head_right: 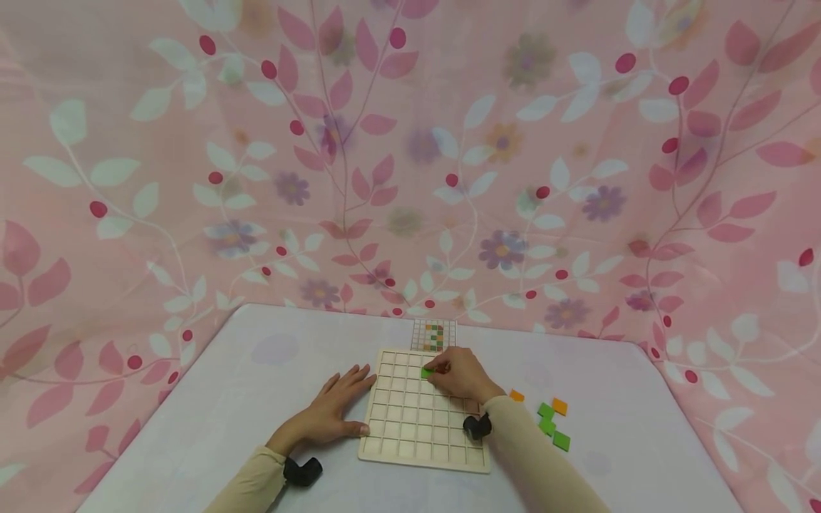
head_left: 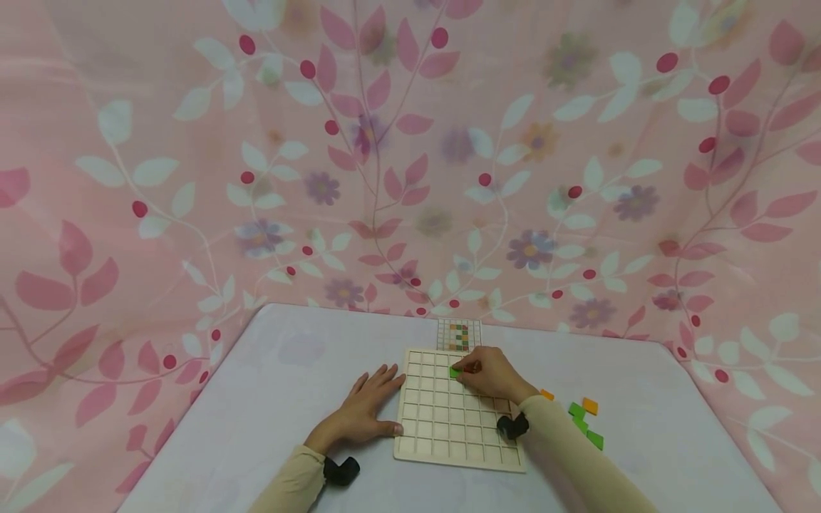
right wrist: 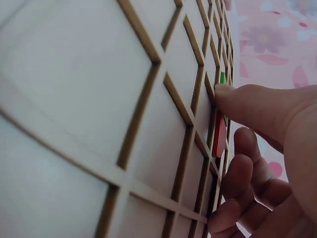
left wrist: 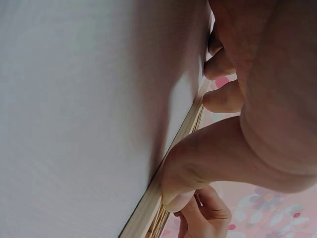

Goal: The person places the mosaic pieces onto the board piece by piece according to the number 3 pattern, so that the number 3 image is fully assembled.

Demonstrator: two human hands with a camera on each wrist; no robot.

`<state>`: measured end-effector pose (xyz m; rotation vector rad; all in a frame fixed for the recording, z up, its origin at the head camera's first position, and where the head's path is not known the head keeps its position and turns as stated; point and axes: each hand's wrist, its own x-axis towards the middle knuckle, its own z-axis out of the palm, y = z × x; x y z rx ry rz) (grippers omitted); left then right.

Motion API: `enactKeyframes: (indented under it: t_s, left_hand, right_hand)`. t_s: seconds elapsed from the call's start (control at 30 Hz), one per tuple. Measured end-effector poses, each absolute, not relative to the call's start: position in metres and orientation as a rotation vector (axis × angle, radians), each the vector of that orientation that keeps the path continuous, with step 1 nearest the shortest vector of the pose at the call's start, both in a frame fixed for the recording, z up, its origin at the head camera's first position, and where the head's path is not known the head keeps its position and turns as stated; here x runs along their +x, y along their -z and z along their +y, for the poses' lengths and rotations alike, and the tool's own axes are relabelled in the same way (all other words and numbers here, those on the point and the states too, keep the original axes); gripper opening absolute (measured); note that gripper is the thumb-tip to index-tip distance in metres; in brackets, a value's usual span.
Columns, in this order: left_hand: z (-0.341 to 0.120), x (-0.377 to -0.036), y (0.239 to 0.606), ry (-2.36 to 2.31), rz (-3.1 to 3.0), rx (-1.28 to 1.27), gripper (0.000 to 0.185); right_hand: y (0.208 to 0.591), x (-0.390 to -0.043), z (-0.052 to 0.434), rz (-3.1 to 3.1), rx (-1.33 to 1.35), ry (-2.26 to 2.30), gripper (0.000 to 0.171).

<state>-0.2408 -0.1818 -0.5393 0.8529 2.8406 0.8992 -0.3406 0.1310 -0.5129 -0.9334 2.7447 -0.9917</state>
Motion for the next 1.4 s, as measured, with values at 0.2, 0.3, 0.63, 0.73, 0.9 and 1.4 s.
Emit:
enactKeyframes:
  t_s: [0.2,0.3,0.63,0.73,0.9,1.4]
  left_hand:
    - [-0.182,-0.242,0.541,-0.878,2.85,0.834,0.093]
    - [-0.181,-0.242,0.541,-0.875,2.85,0.827,0.093]
    - [-0.179,-0.243,0.541,-0.902,2.854,0.825,0.093]
    - [-0.18,-0.242,0.54,-0.897,2.853,0.82,0.093]
    - [-0.18,-0.242,0.54,-0.877,2.858,0.816,0.093]
    - [-0.18,-0.242,0.539,-0.906,2.846,0.828,0.093]
  right_hand:
    - [0.513,-0.343,0.134,2.675,-0.877,1.069,0.018]
    - [0.514,-0.344,0.135,2.655,-0.825,1.078,0.019]
    - [0.513,-0.344,0.136,2.671,-0.85,1.086,0.021]
    - [0.515,-0.344,0.136,2.665,-0.86,1.105,0.024]
    - [0.518,-0.345,0.137,2.666,-0.88,1.105,0.026]
    - [0.516,-0.349,0.153,2.673,-0.848,1.229,0.033]
